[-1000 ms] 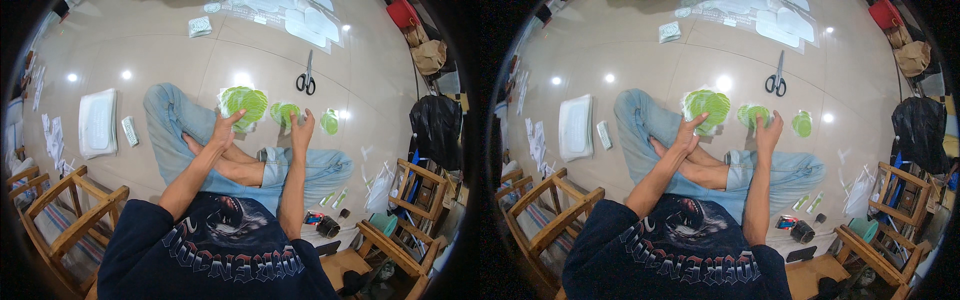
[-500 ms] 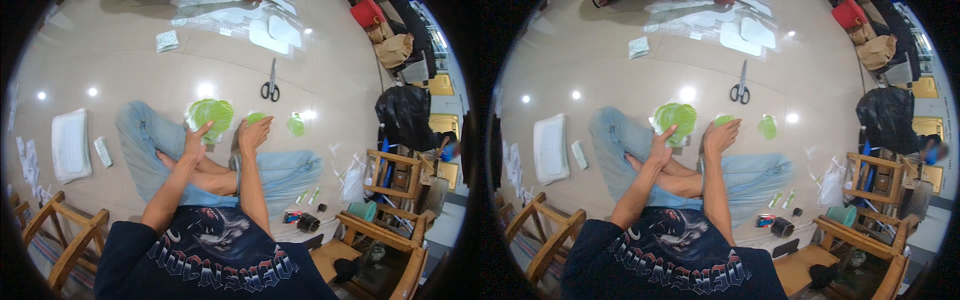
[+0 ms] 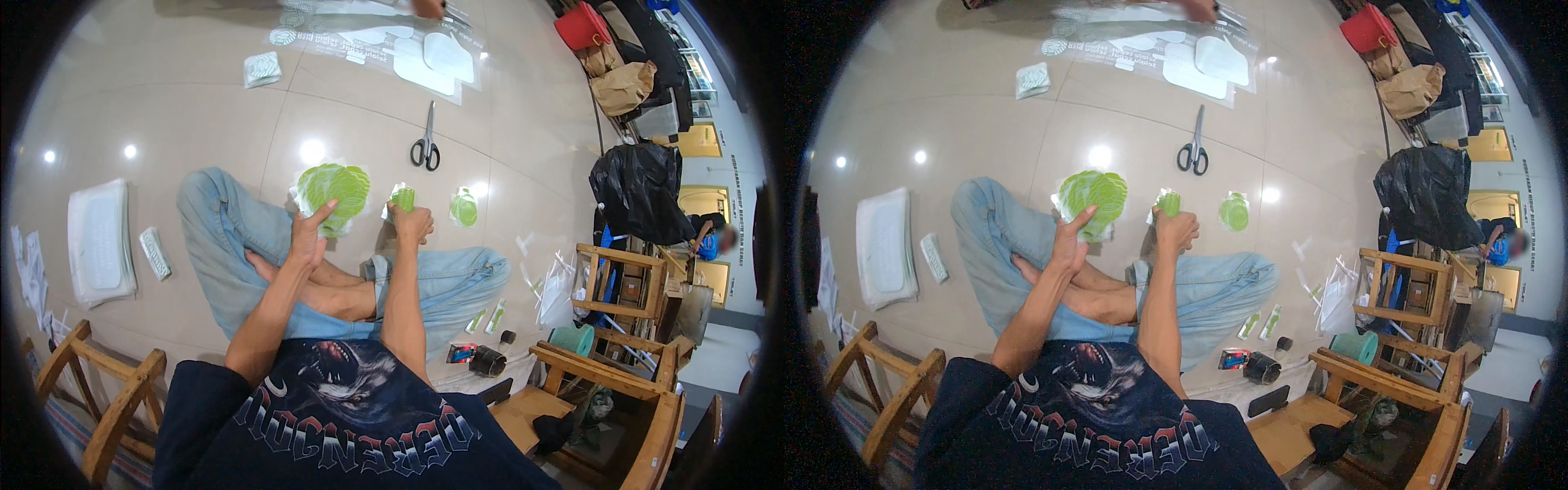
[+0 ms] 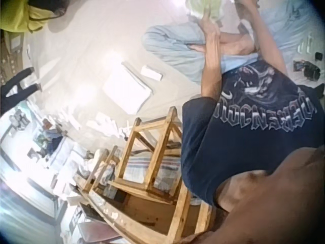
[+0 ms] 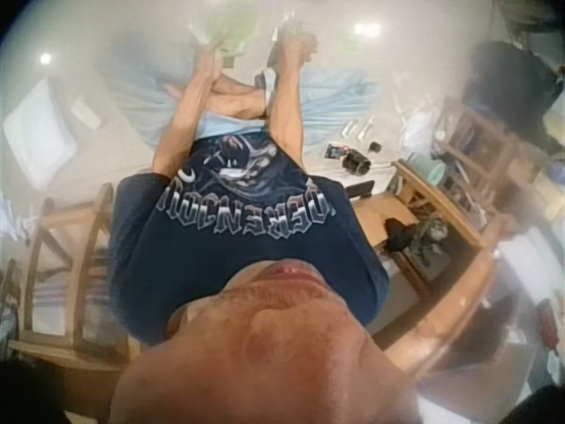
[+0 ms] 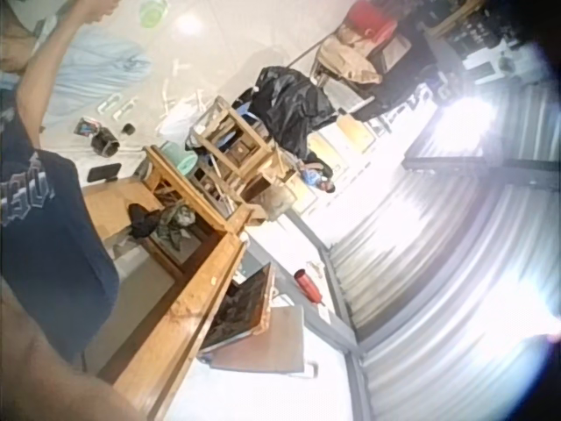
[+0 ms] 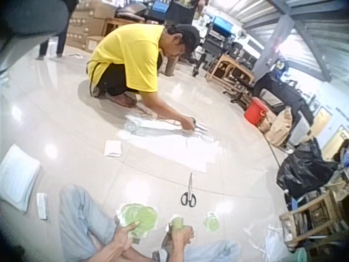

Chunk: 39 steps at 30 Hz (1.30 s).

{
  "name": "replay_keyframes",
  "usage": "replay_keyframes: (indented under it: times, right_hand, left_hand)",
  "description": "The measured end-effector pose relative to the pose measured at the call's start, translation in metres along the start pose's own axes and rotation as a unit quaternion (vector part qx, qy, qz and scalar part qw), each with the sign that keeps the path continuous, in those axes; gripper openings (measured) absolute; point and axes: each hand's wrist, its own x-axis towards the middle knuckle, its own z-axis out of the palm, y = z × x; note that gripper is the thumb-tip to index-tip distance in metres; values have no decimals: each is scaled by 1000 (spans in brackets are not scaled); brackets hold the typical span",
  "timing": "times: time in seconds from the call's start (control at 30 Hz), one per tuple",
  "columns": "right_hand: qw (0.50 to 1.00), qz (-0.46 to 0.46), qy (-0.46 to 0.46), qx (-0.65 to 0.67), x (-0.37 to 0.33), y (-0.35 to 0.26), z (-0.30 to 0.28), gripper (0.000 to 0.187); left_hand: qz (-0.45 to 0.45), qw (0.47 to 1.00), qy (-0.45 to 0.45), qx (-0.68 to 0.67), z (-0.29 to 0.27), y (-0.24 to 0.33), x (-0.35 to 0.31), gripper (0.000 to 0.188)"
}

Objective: The person sits on the floor and assembles small green circular items by peeling them from a backing sheet and stacking them into a layered pile. The person handles the items one at a time, occasionally adjusting the stack.

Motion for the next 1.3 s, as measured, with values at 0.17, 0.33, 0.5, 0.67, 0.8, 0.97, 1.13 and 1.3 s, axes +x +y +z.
replay_keyframes:
  times: [0.17,0.33,0.5,0.67,0.8,0.97,1.13,1.3]
  right_hand:
    - [993,-37,53,97,12,3,13,74]
    - [989,-41,26,140,16,5,11,77]
    - [956,-55,-85,274,52,43,11,83]
    - [815,-88,-121,560,73,48,-52,64]
    - [763,-89,-137,625,98,47,-124,65]
    - [921,10,34,389,137,86,-115,99]
    - [930,-167,108,310,130,88,-78,74]
    - [776,-265,-253,514,13,30,-38,35]
  left_hand:
    - [-2,1000,-5,-2,-5,-5,3,48]
    - [4,1000,9,5,-4,-6,5,48]
    - [0,1000,19,14,3,-4,2,49]
    - [24,999,24,35,1,-4,3,50]
    - [15,999,18,46,4,-3,3,51]
    - [24,998,15,54,10,-6,2,51]
    - [3,998,-8,58,-1,-7,5,52]
    - [-21,993,-39,113,7,-7,-2,53]
